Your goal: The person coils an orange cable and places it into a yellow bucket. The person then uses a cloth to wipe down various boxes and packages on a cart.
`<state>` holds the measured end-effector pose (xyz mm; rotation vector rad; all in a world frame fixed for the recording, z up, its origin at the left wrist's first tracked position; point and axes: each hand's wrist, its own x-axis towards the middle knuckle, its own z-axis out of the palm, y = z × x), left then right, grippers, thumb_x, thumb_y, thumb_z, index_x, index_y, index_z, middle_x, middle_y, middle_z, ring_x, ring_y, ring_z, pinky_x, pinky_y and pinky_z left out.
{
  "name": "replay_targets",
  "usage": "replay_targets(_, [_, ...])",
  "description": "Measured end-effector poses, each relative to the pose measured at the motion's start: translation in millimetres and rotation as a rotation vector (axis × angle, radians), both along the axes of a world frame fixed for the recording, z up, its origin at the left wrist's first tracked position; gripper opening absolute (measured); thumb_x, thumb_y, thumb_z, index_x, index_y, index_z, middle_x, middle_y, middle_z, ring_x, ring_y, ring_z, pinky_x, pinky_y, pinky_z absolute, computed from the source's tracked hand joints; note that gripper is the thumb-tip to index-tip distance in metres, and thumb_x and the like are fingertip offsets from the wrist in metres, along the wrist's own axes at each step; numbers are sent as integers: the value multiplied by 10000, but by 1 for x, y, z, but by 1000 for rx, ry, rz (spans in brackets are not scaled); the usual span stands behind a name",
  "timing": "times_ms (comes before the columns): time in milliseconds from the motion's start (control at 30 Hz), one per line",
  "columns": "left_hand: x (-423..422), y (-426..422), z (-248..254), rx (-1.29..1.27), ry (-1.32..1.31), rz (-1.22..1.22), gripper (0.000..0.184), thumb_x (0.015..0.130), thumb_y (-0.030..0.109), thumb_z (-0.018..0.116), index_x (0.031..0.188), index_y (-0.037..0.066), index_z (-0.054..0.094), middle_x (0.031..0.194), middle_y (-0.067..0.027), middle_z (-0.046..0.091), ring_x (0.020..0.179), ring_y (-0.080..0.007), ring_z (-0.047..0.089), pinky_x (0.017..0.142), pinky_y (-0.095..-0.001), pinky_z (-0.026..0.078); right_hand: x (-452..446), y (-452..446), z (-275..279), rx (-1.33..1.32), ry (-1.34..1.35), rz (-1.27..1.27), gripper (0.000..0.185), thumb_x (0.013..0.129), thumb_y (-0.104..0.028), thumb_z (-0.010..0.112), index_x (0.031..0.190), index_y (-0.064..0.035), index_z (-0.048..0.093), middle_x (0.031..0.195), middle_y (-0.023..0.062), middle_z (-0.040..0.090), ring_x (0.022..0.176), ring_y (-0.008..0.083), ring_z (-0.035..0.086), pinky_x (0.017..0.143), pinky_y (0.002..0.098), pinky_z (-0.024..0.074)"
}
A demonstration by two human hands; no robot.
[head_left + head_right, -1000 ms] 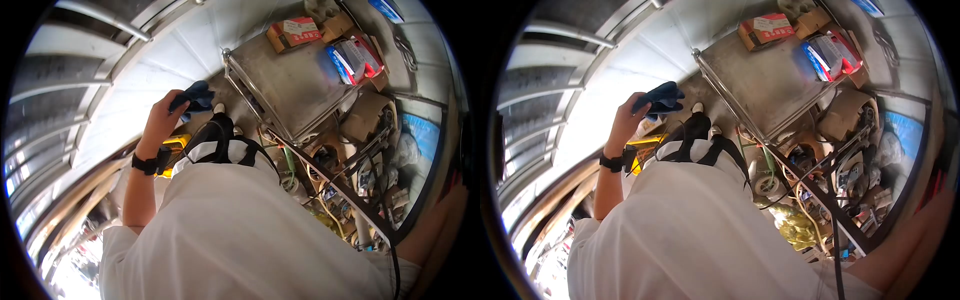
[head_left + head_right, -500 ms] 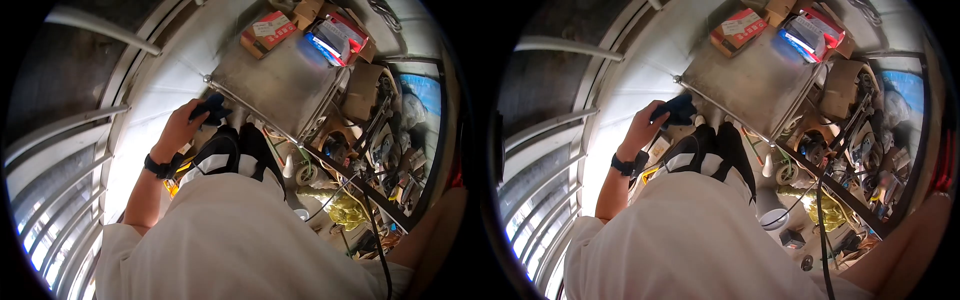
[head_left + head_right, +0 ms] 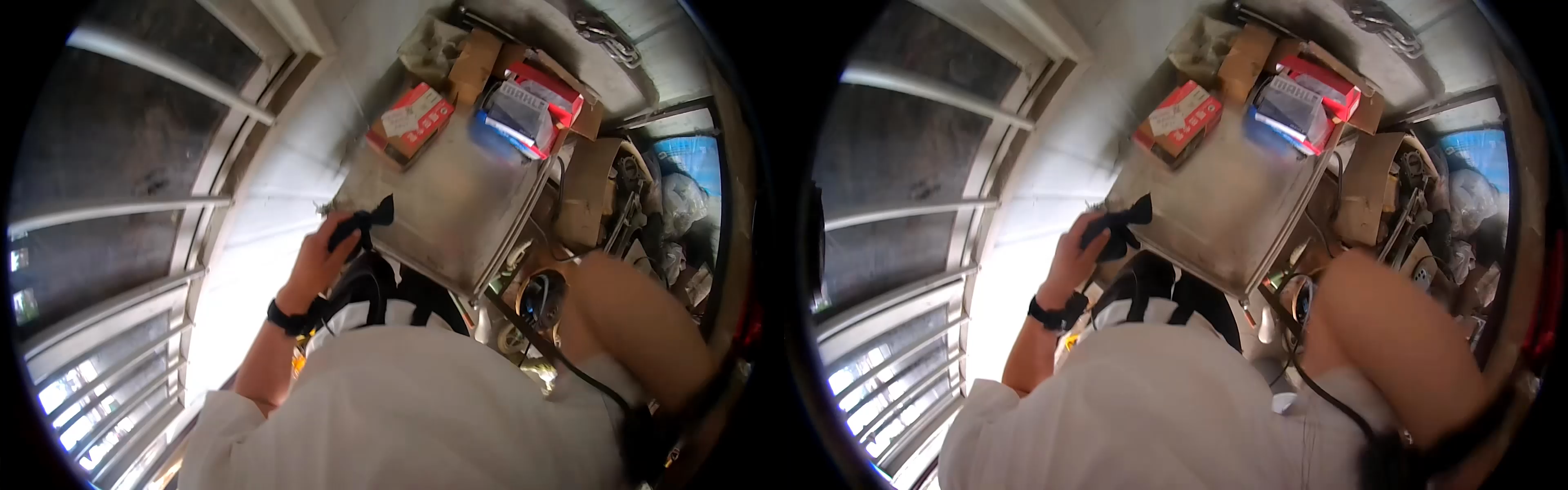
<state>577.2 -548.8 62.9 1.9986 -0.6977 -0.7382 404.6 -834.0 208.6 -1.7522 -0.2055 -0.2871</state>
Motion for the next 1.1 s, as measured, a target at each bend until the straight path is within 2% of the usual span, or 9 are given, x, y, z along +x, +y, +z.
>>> replay_targets(267, [1,-59,37,-339,-16,-94,325,888,-4,580,1206,-5,515,1002,-125,645,887,-152,605,800,-268,463,52,-21,-131,873,172,-377,355,886,-284,591,1162,-61,569,1056,110,584,1017,226,566,897,333,447])
replay_targets(300, [2,-66,33,-389,37,-83,332,891,-7,571,1217,-4,505,1027,-118,638,910,-148,598,813,-265,457,55,-6,-169,736,266,-495,357,887,-286,591,1162,-61,568,1056,110,584,1017,225,565,897,333,447])
replay_targets(367, [11,-86,23,-299,193,-108,315,919,34,561,1225,2,494,1046,-90,611,947,-127,564,836,-251,438,49,34,-248,-157,308,-843,357,901,-247,602,1189,-43,551,1121,90,577,1088,200,545,952,322,432])
replay_targets(433, [19,-107,11,-212,356,-113,302,947,75,551,1233,8,484,1065,-61,584,984,-107,530,859,-238,419,47,63,-284,610,434,-736,311,911,-195,601,1169,-25,561,1069,70,602,1019,186,567,889,321,455])
replay_targets(500, [22,-116,-11,-206,456,-91,307,962,131,551,1241,21,482,1067,-61,581,982,-98,522,859,-236,422,44,61,-298,823,629,-589,287,920,-168,598,1158,-11,569,1011,59,624,955,180,586,836,320,469])
replay_targets(633, [50,-120,-53,7,334,13,344,958,157,558,1266,35,465,1078,-79,588,979,-107,532,869,-243,422,77,26,-297,508,661,-1015,290,915,-169,613,1146,4,580,888,49,652,826,175,607,751,330,479])
replay_targets(767, [76,-122,-111,48,47,212,374,958,169,554,1299,58,445,1065,-117,601,992,-144,566,892,-254,423,144,-2,-288,27,235,-1240,366,912,-162,590,1241,-8,542,1226,194,559,1138,306,531,974,383,408])
replay_targets(900, [88,-129,-156,243,-663,-79,557,891,110,577,1410,93,378,1444,-281,307,1330,-453,325,1035,-437,371,220,-20,-327,-730,312,-993,524,924,-275,518,1354,15,444,1413,253,388,1344,397,312,1114,501,221])
replay_targets(1100, [96,-130,-194,184,-512,-260,725,830,125,643,1409,-79,259,1482,-317,171,1365,-485,218,1112,-497,275,236,0,-339,-978,429,-720,613,934,-372,447,1359,69,414,1443,248,358,1372,364,286,1136,507,182])
